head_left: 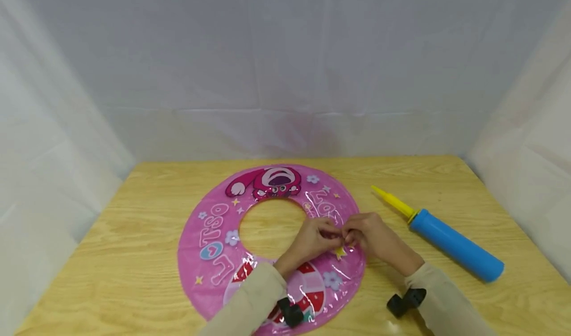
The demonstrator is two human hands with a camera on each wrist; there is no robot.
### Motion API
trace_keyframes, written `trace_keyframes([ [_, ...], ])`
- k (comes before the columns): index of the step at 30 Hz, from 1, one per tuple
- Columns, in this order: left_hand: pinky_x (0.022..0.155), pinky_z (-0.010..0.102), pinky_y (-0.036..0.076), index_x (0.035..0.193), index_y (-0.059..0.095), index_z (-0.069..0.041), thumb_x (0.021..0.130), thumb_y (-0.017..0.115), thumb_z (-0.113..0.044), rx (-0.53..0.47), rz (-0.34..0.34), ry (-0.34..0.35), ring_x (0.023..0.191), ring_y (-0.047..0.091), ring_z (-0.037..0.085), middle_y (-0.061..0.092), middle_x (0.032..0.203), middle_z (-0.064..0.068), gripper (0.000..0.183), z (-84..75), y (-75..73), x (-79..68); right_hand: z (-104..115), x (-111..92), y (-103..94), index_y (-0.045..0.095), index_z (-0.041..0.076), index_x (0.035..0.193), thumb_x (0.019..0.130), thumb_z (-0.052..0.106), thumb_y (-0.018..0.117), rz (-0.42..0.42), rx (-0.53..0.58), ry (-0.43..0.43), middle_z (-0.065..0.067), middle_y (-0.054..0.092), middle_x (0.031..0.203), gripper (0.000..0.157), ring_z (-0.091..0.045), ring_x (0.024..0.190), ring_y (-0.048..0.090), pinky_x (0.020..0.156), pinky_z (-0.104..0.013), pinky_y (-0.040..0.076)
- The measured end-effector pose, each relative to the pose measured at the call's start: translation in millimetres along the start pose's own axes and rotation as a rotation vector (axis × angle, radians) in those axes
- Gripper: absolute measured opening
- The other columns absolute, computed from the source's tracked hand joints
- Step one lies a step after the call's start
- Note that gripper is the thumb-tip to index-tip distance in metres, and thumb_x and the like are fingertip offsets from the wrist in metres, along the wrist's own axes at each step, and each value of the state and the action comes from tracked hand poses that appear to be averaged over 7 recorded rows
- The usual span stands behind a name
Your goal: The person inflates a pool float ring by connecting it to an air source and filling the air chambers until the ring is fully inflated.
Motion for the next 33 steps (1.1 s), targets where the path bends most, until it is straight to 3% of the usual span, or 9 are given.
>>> trace_keyframes([
  [6, 0.057, 0.020, 0.051, 0.093, 0.073, 0.007, 0.078, 0.073, 0.003, -0.118, 0.001, -0.003, 0.061, 0.056, 0.000, 0.066, 0.081, 0.018, 0.015, 4.4, -5.9, 0.3, -4.1, -0.2, -4.8, 0.068, 0.005, 0.080, 0.070, -0.023, 0.069, -0.123, 0.079, -0.055, 0.000, 0.067, 0.075, 0.030, -0.007, 0.065, 0.060, 0.060, -0.013, 0.049],
  [13, 0.072, 0.020, 0.049, 0.095, 0.072, 0.007, 0.078, 0.072, 0.002, -0.196, 0.026, -0.090, 0.078, 0.057, 0.000, 0.069, 0.092, 0.019, 0.018, 12.8, -6.6, -4.8, -0.7, -6.5, -4.9, 0.067, -0.001, 0.082, 0.067, -0.030, 0.063, -0.222, 0.237, -0.095, -0.008, 0.064, 0.073, 0.033, -0.010, 0.057, 0.062, 0.052, -0.014, 0.049],
  [21, 0.072, 0.021, 0.050, 0.101, 0.069, 0.009, 0.083, 0.070, 0.001, -0.273, 0.099, -0.067, 0.082, 0.059, 0.003, 0.068, 0.098, 0.022, 0.020, 15.2, -4.8, -4.3, -13.2, -8.8, 3.3, 0.064, -0.003, 0.081, 0.071, -0.032, 0.060, -0.218, 0.437, -0.034, -0.013, 0.062, 0.072, 0.031, -0.016, 0.053, 0.061, 0.048, -0.021, 0.051],
  [24, 0.075, 0.021, 0.050, 0.104, 0.070, 0.006, 0.084, 0.070, -0.001, -0.186, 0.150, -0.039, 0.084, 0.059, 0.002, 0.069, 0.099, 0.018, 0.021, 14.0, -1.0, -2.4, -15.6, -8.2, 5.7, 0.064, 0.000, 0.083, 0.075, -0.028, 0.061, -0.179, 0.434, -0.032, -0.009, 0.062, 0.073, 0.029, -0.011, 0.054, 0.061, 0.048, -0.020, 0.050],
  [28, 0.078, 0.018, 0.045, 0.103, 0.072, -0.001, 0.087, 0.071, -0.009, 0.044, 0.214, 0.000, 0.087, 0.051, 0.002, 0.063, 0.101, 0.008, 0.019, 7.8, 5.4, 0.6, -18.9, -6.3, 8.5, 0.066, 0.004, 0.084, 0.076, -0.023, 0.065, -0.124, 0.342, -0.054, -0.003, 0.063, 0.074, 0.028, -0.005, 0.056, 0.059, 0.050, -0.016, 0.049],
  [33, 0.081, 0.018, 0.042, 0.095, 0.074, -0.006, 0.087, 0.072, -0.014, 0.256, 0.247, 0.012, 0.092, 0.048, 0.008, 0.052, 0.106, 0.004, 0.012, 0.8, 14.3, -0.2, -22.1, -7.1, 11.3, 0.068, 0.007, 0.082, 0.073, -0.023, 0.066, -0.062, 0.276, -0.046, 0.002, 0.065, 0.076, 0.031, -0.002, 0.062, 0.058, 0.054, -0.015, 0.049],
])
Point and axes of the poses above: each hand's wrist, its own x-axis towards the middle knuckle, its own y-axis out of the palm, z = x × y, the point moved 9 cm from there along x, towards the middle knuckle
